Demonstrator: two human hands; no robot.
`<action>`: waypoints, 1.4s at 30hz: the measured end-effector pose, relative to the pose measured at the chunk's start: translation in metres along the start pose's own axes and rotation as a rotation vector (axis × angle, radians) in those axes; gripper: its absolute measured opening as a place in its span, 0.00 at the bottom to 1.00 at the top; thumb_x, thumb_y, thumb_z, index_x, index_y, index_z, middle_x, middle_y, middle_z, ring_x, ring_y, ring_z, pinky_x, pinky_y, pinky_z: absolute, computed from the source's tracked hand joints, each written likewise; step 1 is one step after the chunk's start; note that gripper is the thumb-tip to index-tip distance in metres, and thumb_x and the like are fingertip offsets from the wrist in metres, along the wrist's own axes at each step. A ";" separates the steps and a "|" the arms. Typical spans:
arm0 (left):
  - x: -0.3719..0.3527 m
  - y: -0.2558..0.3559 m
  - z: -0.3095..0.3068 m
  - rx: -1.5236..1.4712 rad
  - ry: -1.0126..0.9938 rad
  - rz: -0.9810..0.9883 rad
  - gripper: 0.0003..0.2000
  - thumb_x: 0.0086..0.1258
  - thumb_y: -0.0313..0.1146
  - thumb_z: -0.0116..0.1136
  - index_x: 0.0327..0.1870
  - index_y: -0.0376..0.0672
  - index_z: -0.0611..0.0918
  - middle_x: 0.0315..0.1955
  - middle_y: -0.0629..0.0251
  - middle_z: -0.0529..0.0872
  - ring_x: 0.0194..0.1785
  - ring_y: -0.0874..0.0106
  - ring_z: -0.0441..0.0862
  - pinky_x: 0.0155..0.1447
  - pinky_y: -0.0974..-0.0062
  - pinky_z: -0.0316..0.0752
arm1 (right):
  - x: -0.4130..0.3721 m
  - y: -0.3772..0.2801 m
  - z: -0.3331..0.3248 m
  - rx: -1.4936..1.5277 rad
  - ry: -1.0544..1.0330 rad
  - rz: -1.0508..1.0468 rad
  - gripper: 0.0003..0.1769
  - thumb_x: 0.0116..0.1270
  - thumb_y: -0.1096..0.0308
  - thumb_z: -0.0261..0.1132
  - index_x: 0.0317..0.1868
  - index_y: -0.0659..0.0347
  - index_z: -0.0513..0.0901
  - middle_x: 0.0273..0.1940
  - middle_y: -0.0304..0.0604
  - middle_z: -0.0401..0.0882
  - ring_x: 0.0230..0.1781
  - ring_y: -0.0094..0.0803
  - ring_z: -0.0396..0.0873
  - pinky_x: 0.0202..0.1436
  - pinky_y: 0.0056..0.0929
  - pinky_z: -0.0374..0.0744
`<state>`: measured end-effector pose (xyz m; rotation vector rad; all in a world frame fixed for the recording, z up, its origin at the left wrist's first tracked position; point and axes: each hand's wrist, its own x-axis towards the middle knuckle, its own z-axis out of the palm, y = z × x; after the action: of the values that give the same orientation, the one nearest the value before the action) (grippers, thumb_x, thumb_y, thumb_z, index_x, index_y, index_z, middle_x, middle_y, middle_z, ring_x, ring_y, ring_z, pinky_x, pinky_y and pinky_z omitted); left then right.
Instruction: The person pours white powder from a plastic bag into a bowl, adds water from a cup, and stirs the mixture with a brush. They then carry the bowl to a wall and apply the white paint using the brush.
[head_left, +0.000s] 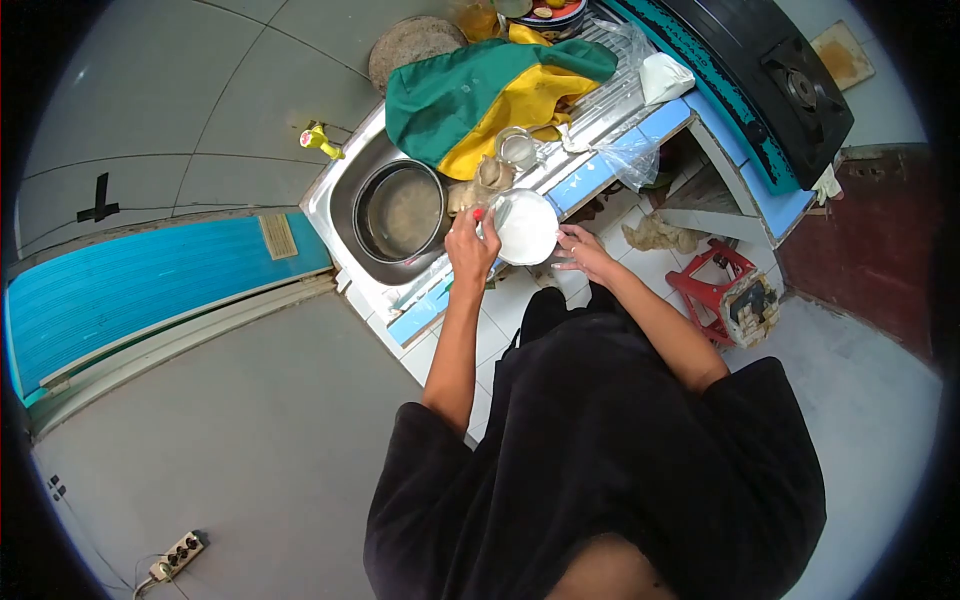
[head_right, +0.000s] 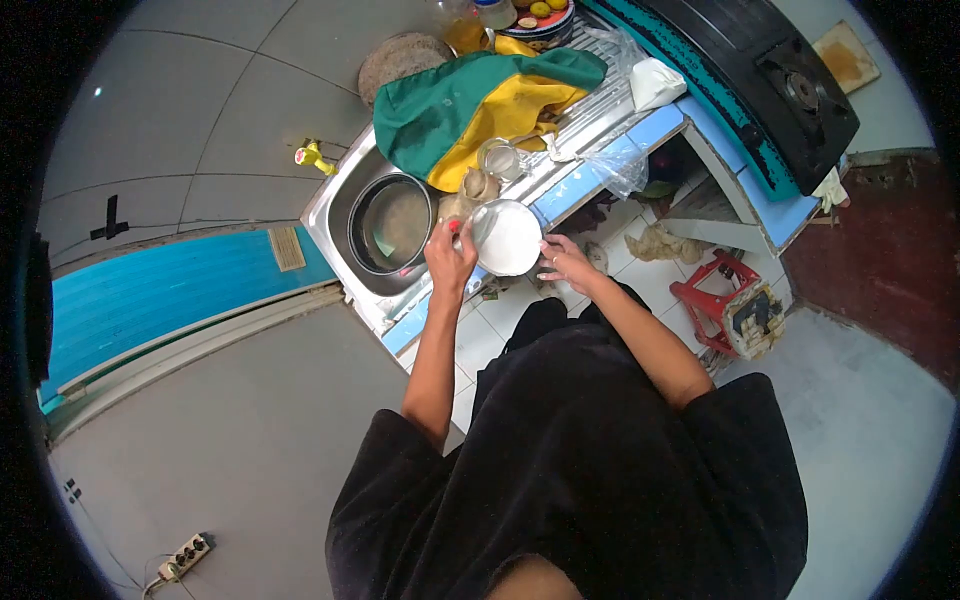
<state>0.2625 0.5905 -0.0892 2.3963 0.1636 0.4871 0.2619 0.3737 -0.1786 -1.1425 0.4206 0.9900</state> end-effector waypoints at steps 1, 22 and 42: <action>-0.006 0.001 -0.005 0.053 -0.042 0.039 0.04 0.63 0.28 0.60 0.33 0.37 0.82 0.28 0.52 0.83 0.31 0.54 0.83 0.35 0.63 0.77 | 0.001 0.000 -0.001 0.003 0.002 -0.002 0.33 0.73 0.55 0.57 0.69 0.63 0.57 0.64 0.53 0.65 0.62 0.47 0.69 0.54 0.44 0.81; -0.021 0.012 -0.007 0.098 -0.127 0.144 0.07 0.58 0.23 0.59 0.38 0.41 0.81 0.31 0.54 0.82 0.33 0.53 0.81 0.36 0.61 0.76 | 0.000 -0.002 -0.001 -0.007 0.007 0.020 0.29 0.74 0.55 0.56 0.68 0.60 0.60 0.63 0.50 0.67 0.63 0.45 0.70 0.57 0.47 0.77; -0.005 0.005 0.004 0.022 -0.071 0.129 0.06 0.59 0.22 0.60 0.37 0.40 0.80 0.31 0.55 0.83 0.34 0.54 0.82 0.36 0.63 0.76 | -0.002 -0.003 -0.001 -0.025 -0.008 0.011 0.34 0.73 0.54 0.57 0.69 0.64 0.56 0.63 0.53 0.67 0.62 0.46 0.71 0.55 0.45 0.78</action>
<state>0.2595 0.5831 -0.0907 2.4519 -0.0171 0.4608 0.2635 0.3717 -0.1763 -1.1600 0.4096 1.0114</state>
